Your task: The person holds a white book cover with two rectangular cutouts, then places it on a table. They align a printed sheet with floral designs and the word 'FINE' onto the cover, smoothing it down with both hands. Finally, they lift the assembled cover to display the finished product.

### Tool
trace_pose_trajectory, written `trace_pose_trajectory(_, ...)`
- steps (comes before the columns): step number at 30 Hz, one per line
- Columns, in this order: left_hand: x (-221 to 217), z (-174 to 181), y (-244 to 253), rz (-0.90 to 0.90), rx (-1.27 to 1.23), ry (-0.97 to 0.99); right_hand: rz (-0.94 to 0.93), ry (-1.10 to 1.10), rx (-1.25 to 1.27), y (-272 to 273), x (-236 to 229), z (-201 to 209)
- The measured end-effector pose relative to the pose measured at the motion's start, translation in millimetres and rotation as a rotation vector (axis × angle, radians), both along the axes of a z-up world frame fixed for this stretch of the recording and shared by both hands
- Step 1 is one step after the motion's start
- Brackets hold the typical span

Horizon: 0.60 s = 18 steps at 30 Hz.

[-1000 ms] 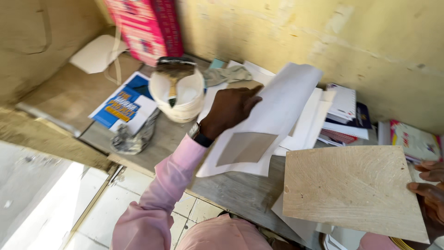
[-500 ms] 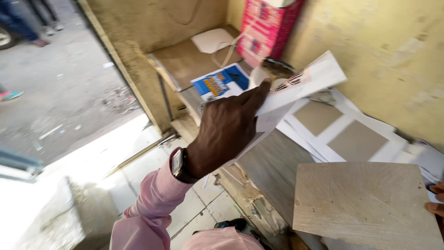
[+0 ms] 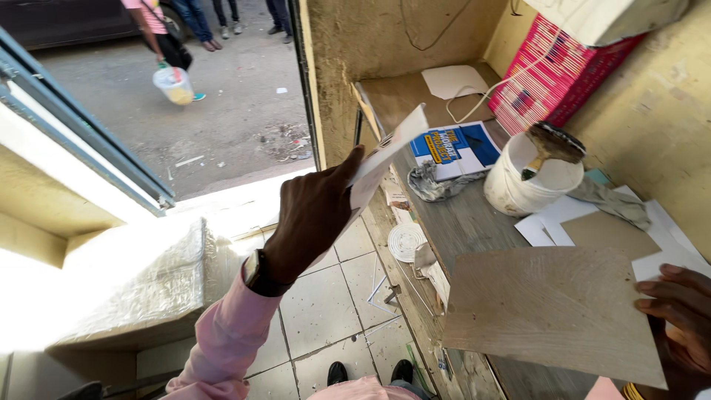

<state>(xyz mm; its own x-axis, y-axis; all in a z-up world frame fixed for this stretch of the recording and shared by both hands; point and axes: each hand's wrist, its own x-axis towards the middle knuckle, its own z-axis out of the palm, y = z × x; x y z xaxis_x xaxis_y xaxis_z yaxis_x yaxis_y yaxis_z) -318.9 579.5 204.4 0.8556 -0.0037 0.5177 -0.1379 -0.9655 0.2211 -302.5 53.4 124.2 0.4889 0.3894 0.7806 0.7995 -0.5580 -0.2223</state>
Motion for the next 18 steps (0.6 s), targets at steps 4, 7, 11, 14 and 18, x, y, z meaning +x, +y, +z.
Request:
trace_pose_trajectory(4,-9.8,-19.2,30.7,0.185,-0.052,0.023,0.194,-0.165,0.115,98.1,9.1,86.3)
trace_pose_trajectory(7,-25.5,-3.0,41.3,0.265,-0.164,0.077,0.247,-0.182,0.066,116.9,22.1,108.9)
trace_pose_trajectory(11,-38.2,11.4,53.5,0.280,-0.243,-0.054,0.360,-0.127,0.122,111.0,61.5,80.8)
trace_pose_trajectory(14,-49.4,22.7,61.2,0.308,-0.294,-0.133,0.452,-0.012,0.269,98.0,111.5,17.5)
trace_pose_trajectory(18,-67.7,49.9,58.3,0.175,-0.372,-0.207,0.586,0.181,0.398,135.1,146.1,-31.9)
